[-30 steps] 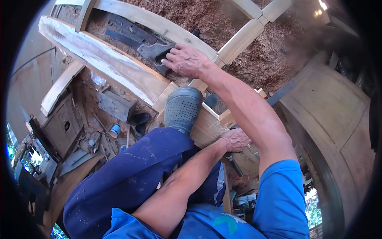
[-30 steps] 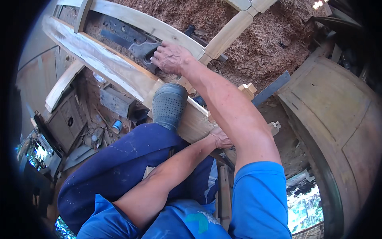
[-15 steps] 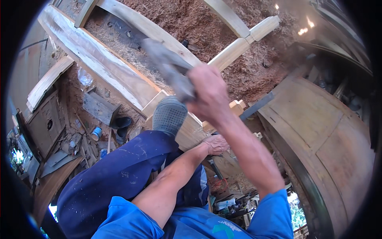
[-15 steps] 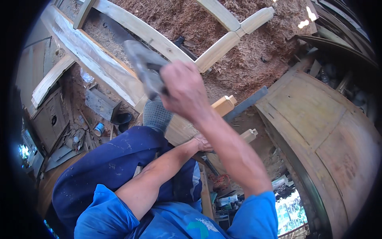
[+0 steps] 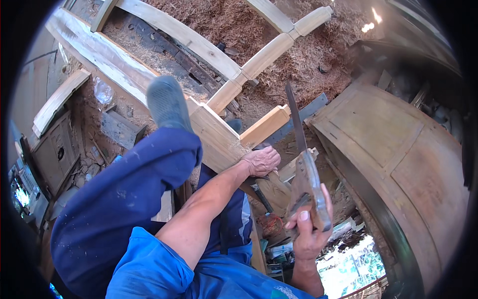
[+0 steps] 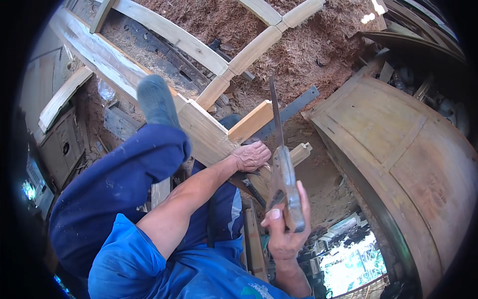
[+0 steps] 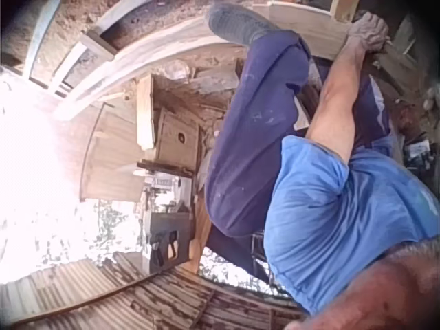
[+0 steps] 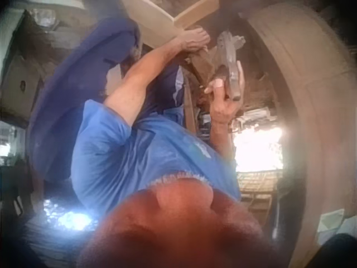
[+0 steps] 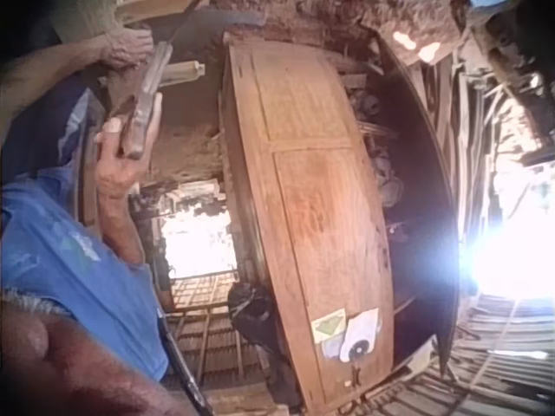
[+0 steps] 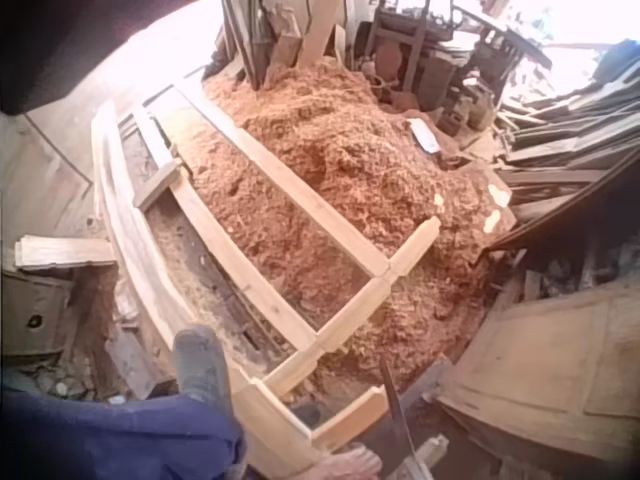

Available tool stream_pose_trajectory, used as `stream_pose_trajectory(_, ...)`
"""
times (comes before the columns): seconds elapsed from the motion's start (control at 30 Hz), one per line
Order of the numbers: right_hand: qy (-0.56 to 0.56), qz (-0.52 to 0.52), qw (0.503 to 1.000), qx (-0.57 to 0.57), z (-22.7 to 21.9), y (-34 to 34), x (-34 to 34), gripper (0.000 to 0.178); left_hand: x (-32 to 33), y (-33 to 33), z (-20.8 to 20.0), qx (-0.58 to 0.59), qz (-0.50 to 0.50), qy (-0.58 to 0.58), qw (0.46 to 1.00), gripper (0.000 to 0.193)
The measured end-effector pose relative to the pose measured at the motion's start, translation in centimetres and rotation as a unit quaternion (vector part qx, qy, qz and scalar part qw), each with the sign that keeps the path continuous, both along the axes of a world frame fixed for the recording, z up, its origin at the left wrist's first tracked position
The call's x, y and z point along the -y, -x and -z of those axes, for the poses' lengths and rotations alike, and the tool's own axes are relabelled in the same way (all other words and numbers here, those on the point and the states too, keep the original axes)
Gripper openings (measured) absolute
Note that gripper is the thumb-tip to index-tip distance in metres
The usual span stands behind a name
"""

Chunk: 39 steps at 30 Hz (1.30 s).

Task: The person aligns wooden components of a furniture frame, using a square to check for vertical alignment and a hammer to tap the pieces together at their joints.

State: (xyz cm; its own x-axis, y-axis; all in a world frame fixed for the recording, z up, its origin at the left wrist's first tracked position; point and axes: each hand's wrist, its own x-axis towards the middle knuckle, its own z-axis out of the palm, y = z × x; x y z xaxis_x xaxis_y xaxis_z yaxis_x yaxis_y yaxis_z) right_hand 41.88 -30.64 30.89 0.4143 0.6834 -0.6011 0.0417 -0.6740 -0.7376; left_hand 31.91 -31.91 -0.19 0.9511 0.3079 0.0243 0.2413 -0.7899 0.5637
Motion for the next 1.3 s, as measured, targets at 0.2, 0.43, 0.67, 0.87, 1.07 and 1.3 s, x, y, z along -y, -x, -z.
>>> stream_pose_trajectory(0.2,0.1,0.035,0.988,-0.114,-0.4,4.1,-0.1,0.066,1.3,-0.5,1.6,-0.003,0.018,-0.033,0.999,0.025)
stream_pose_trajectory(0.43,0.158,-0.084,0.983,-0.047,1.2,5.8,-0.6,0.065,0.2,-0.5,0.5,-0.002,-0.002,-0.062,0.998,0.022)
stream_pose_trajectory(0.67,0.2,-0.12,0.969,-0.079,1.3,6.2,-2.0,0.062,0.8,-0.5,1.5,0.084,-0.06,-0.075,0.992,0.013)
stream_pose_trajectory(0.87,0.246,-0.046,0.961,-0.115,0.7,6.4,-4.0,0.062,1.3,-0.4,1.9,0.063,-0.05,-0.065,0.995,0.014)
stream_pose_trajectory(1.07,0.234,-0.088,0.965,-0.085,4.4,7.4,-4.2,0.064,1.3,-0.5,1.9,0.033,-0.054,-0.106,0.992,0.021)
stream_pose_trajectory(1.3,0.263,-0.085,0.959,-0.068,3.1,7.0,-4.1,0.064,1.3,-0.5,1.1,0.032,-0.039,-0.038,0.998,0.021)
